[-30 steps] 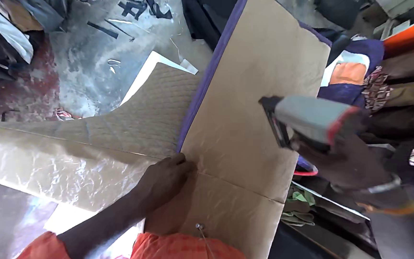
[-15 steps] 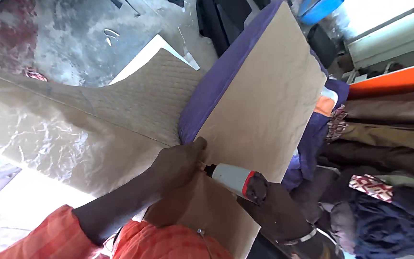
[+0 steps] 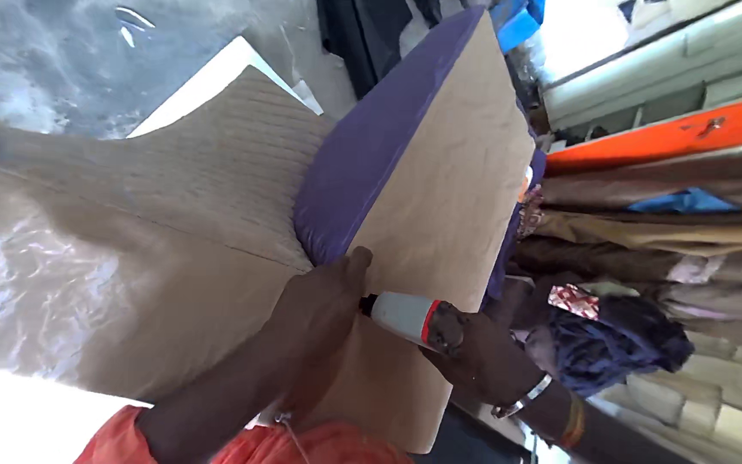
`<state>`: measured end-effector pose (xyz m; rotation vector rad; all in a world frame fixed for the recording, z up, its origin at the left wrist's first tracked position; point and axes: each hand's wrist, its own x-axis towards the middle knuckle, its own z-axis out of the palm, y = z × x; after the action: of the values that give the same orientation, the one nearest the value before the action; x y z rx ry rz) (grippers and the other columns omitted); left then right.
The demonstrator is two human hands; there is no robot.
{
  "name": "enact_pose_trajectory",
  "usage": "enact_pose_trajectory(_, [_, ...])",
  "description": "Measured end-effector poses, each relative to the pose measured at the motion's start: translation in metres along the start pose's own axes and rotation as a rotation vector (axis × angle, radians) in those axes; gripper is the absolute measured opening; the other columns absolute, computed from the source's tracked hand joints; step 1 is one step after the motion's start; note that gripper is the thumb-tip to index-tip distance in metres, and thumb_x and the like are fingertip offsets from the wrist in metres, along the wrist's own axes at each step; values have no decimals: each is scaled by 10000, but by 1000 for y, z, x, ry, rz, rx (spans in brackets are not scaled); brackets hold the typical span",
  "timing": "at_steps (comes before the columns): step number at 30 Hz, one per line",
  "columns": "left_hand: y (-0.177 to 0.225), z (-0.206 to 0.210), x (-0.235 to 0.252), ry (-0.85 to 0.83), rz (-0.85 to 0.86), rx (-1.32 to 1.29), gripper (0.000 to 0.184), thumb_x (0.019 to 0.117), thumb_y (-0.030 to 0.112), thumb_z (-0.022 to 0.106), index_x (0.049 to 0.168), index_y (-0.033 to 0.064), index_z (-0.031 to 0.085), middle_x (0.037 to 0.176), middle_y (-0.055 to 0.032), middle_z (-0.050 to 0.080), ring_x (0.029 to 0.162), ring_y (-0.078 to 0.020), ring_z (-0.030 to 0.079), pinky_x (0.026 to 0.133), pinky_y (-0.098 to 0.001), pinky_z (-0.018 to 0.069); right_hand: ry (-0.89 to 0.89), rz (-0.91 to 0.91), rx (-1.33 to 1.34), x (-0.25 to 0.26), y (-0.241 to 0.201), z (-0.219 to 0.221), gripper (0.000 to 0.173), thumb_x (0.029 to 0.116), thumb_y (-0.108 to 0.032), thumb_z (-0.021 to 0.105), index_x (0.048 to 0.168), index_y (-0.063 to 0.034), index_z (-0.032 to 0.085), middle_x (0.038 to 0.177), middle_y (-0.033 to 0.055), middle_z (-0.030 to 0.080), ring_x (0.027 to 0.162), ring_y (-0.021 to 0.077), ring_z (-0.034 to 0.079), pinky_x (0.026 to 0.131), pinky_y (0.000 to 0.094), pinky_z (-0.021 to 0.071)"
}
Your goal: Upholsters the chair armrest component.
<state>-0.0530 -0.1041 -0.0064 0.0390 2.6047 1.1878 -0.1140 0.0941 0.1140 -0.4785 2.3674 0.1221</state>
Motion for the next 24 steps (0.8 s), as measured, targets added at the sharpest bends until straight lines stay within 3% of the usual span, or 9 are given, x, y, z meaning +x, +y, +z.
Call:
enact_pose_trajectory(3, [-4, 4, -1, 30, -1, -9, 437, 967, 272, 698, 1355, 162, 529, 983, -73, 660, 782, -275, 697, 613, -468, 580, -31, -2, -24, 0, -2, -1, 267, 903, -322, 753, 1115, -162, 724, 865, 52, 728, 830, 199, 715, 758, 447, 583])
enact_pose_trajectory(8, [-8, 6, -4, 87, 32, -18, 423, 976, 290, 693, 1333, 134, 528, 944, -81, 641, 753, -279, 687, 596, -452, 578, -38, 20, -80, 7, 2, 1, 200, 872, -365, 755, 969, -195, 716, 814, -26, 707, 771, 107, 695, 693, 374, 589])
enact_pose_trajectory(11, [-10, 8, -5, 105, 48, -9, 429, 968, 271, 704, 1325, 122, 519, 928, -94, 638, 744, -291, 686, 592, -461, 577, -108, 114, -117, 14, -6, -5, 280, 904, -383, 751, 1027, -136, 699, 862, 36, 703, 811, 178, 698, 732, 443, 586])
enact_pose_trajectory(15, [-13, 4, -1, 66, 19, -10, 468, 960, 301, 699, 1340, 114, 501, 915, -104, 674, 768, -325, 703, 640, -537, 581, -157, 123, -123, 16, -13, -12, 292, 931, -393, 733, 1074, -143, 683, 896, 41, 694, 848, 187, 690, 760, 442, 574])
enact_pose_trajectory(19, [-13, 0, 1, 12, -35, -27, 478, 970, 330, 701, 1358, 135, 502, 968, -94, 703, 861, -316, 718, 733, -552, 586, -121, 23, -44, 20, 0, -6, 256, 920, -350, 742, 1067, -148, 685, 876, 28, 694, 820, 169, 687, 744, 422, 573])
enact_pose_trajectory(24, [-18, 11, 2, 88, -23, -43, 459, 950, 349, 731, 1300, 109, 555, 996, -97, 700, 896, -300, 713, 777, -546, 589, 41, -68, 162, 16, 41, 2, 317, 863, -412, 796, 1035, -162, 706, 849, -2, 721, 777, 120, 706, 730, 383, 604])
